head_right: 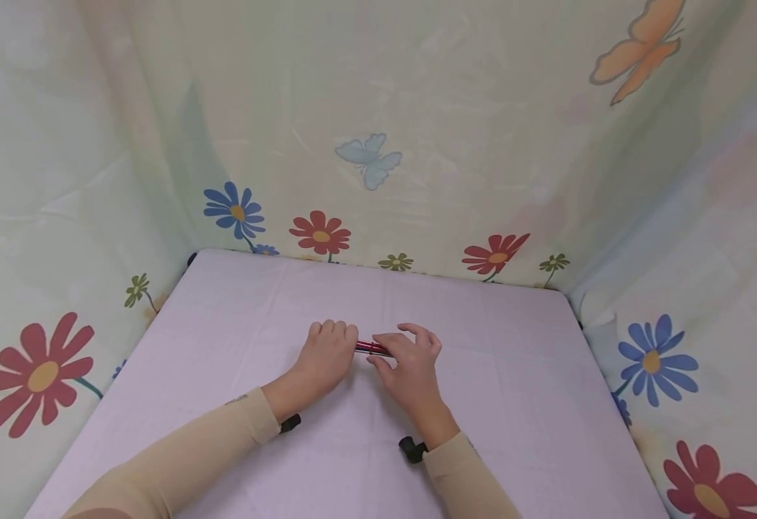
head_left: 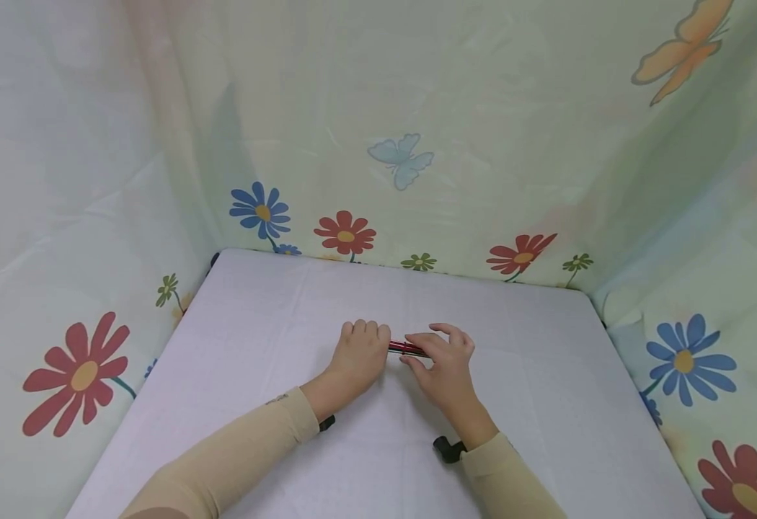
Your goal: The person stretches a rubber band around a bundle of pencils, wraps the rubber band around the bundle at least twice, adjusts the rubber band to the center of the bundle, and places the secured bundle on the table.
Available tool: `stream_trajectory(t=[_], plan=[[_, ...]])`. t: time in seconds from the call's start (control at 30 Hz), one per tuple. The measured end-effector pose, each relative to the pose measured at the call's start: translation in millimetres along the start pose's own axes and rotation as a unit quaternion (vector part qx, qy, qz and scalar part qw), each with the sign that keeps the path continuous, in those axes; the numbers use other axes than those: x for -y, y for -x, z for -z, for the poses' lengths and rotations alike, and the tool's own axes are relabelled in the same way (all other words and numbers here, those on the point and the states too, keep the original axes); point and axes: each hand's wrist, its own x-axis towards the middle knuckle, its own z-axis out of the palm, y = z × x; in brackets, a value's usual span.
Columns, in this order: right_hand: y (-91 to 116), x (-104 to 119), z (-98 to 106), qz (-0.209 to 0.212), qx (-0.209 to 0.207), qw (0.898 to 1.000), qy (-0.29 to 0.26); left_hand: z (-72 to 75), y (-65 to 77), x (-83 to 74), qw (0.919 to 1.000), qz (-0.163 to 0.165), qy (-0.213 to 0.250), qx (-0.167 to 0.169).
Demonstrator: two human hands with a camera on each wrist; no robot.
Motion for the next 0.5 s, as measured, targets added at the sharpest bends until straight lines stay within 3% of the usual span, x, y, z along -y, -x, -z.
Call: stream_trajectory(t=[0.27, 0.5], plan=[[1.8, -9.4, 1.9, 0.024, -0.004, 1.0, 0.0, 3.3, 0.8, 1.9, 1.0, 0.0, 0.001, 0.003], [-2.8, 1.0, 0.2, 0.025, 0.011, 1.0, 0.015, 5.4, 2.2, -1.7, 1.0, 0.0, -0.004, 0.001]])
